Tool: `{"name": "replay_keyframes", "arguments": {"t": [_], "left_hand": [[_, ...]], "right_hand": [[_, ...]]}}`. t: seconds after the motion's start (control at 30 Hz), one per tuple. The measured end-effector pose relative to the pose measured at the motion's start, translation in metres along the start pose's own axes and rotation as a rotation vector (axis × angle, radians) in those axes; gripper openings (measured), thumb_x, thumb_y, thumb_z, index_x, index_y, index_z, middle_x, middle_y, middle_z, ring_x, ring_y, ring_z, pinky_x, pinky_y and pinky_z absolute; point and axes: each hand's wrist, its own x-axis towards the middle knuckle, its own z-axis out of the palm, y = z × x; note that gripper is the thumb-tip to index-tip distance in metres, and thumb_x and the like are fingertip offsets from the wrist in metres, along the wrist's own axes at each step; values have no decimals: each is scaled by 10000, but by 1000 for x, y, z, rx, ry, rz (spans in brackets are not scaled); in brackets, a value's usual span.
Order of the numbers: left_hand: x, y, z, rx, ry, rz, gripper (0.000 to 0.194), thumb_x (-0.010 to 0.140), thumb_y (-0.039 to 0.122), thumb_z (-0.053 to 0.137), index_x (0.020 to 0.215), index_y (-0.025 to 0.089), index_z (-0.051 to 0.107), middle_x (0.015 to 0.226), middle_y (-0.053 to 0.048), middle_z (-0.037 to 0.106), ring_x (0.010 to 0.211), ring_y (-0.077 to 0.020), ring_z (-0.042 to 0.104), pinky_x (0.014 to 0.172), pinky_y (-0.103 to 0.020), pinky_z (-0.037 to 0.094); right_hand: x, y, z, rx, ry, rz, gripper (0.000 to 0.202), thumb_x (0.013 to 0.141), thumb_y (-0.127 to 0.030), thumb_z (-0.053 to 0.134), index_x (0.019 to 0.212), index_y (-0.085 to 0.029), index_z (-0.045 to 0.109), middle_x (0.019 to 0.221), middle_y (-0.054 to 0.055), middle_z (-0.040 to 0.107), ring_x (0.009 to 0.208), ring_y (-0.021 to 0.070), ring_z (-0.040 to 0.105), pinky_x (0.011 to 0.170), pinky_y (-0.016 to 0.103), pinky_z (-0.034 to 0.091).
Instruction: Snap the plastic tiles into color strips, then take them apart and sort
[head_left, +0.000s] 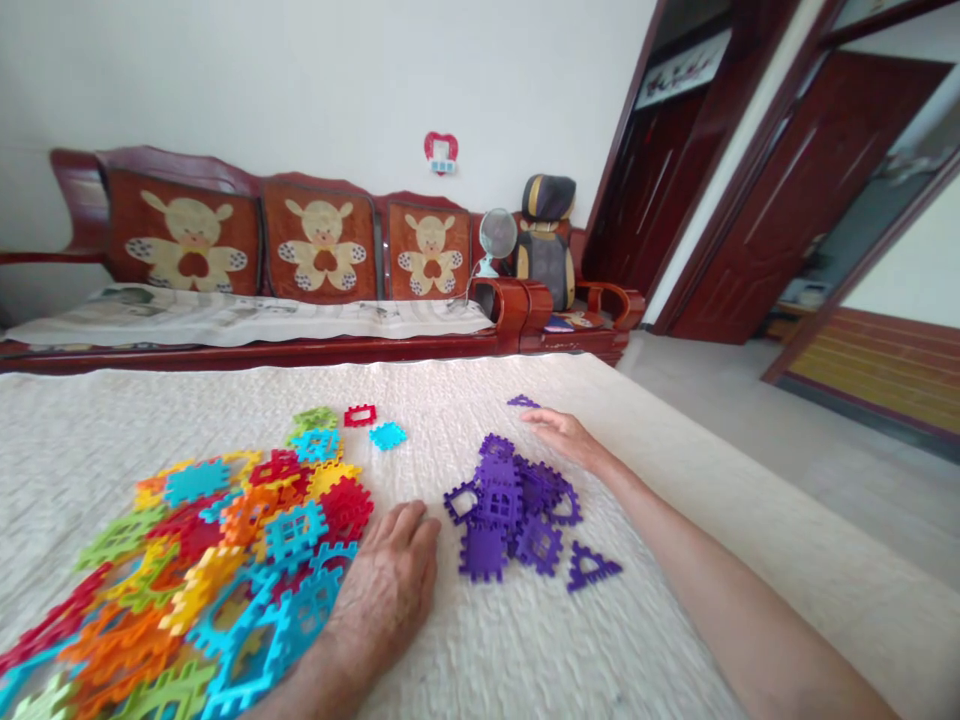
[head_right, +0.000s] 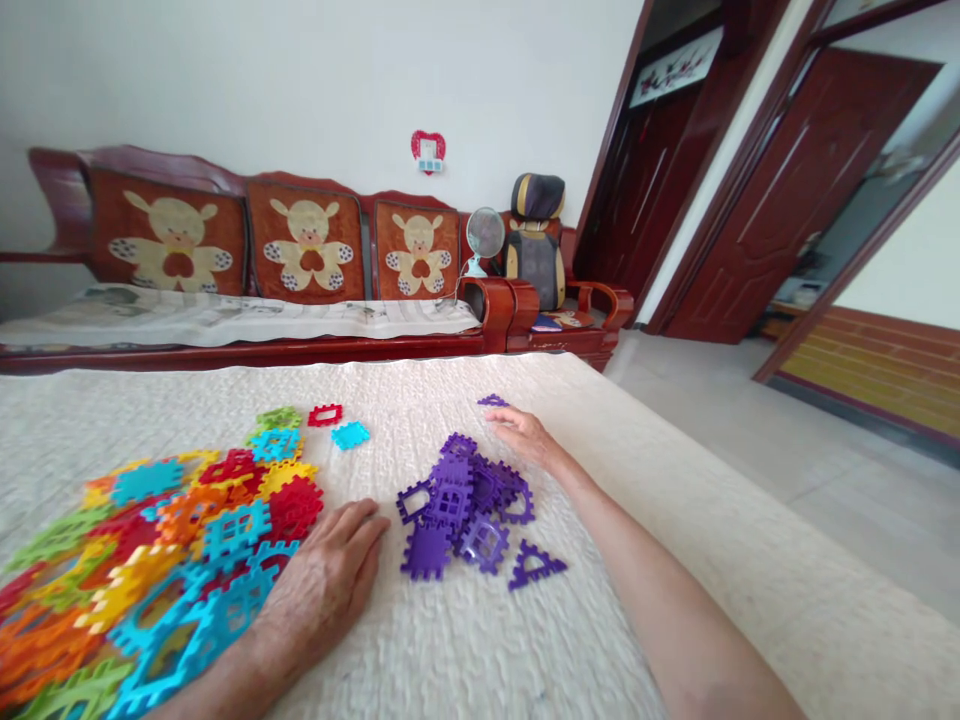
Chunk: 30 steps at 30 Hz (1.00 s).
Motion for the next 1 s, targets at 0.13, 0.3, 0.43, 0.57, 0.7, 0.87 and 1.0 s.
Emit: {"name": "replay_keyframes", "arguments": {"t": [0.13,0.3,0.43,0.57,0.7,0.87,1.0], "left_hand": [[-1,-3,2,18,7,23,305,895,176,386,1113,195,599,1176,-94,573,1094,-222,511,952,-406,441],[-1,-7,5,28,26,56,302,897,193,394,1122,185,595,1192,-98,563,1101,-231,508,948,-406,450],[-1,-8,6,24,44,68,295,888,198,414,1122,188,594,1178,-97,566,1091,-229,516,950,-406,452],[-1,-8,6,34,33,69,298,893,202,407,1126,184,591,1178,-98,564,1082,-232,517,950,-419,449],[-1,-9,7,34,25,67,300,897,209,399,1123,177,594,1180,-107,561,1097,-241,509,955,-428,439],[-2,-9,8,28,21,58,297,893,200,400,1120,195,591,1180,-94,564,1103,-231,507,961,-413,432],[-2,-7,7,22,19,39,296,882,173,402,1101,208,599,1182,-84,569,1103,-219,512,968,-395,427]], "right_hand": [[-16,-19,-8,33,-333,20,403,767,-417,588,1089,-178,627,1066,53,666,987,200,606,896,331,447],[-17,-32,-20,-101,-451,49,514,675,-427,678,1118,-174,615,1069,62,644,908,176,603,794,280,466],[-26,-37,-33,-156,-487,83,371,626,-399,701,927,-185,666,851,10,664,736,142,583,680,246,452],[-54,-46,-47,-160,-570,151,238,589,-335,704,781,-197,670,696,-17,638,651,127,557,617,232,425],[-91,-57,-47,-190,-633,195,322,548,-265,701,865,-213,673,760,-5,640,683,137,563,620,228,428],[-122,-66,-31,-430,-560,-7,370,531,-176,664,898,-227,656,807,-7,600,721,138,532,651,226,414],[-130,-68,-30,-488,-544,-2,313,544,-149,620,846,-227,643,760,-16,603,668,128,533,617,221,406]]}}
